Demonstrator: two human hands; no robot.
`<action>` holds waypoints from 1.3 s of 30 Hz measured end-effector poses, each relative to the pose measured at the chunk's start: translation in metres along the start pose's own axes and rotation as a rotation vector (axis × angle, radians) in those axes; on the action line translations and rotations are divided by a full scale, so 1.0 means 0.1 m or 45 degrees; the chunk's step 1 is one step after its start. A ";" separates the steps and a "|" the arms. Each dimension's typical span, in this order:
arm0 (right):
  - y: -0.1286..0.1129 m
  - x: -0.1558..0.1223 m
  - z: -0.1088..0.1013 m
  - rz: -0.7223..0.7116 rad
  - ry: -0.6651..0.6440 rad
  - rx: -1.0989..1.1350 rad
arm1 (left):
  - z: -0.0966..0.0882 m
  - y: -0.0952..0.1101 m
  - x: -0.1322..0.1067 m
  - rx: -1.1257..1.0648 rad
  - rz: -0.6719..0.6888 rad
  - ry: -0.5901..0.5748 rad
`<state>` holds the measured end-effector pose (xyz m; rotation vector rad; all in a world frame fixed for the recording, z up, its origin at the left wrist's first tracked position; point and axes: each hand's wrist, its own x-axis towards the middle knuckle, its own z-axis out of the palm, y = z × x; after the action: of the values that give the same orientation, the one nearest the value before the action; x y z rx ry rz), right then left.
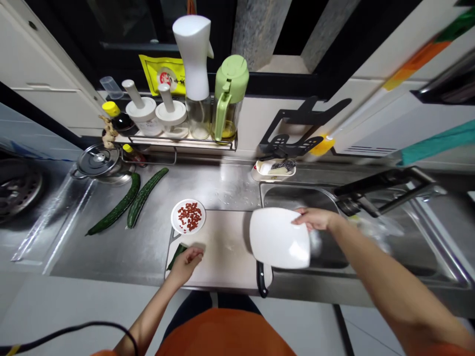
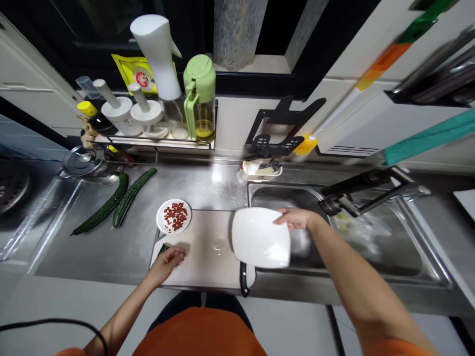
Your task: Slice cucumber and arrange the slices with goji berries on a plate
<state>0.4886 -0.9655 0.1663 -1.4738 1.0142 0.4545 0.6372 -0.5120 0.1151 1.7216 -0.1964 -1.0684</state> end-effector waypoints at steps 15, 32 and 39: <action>-0.28 1.07 1.77 -0.175 0.025 1.424 | 0.13 0.03 0.07 -0.008 -0.005 0.077; -0.27 1.09 1.87 -0.163 0.190 1.395 | 0.15 0.03 0.11 -0.025 -0.023 0.072; -0.27 1.09 1.92 -0.169 0.396 1.098 | 0.12 0.00 0.09 -0.045 -0.026 0.094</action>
<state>0.6225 -0.8232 0.0607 -0.8212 1.1429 -0.3071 0.6332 -0.5251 0.1094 1.7309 -0.1129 -1.0158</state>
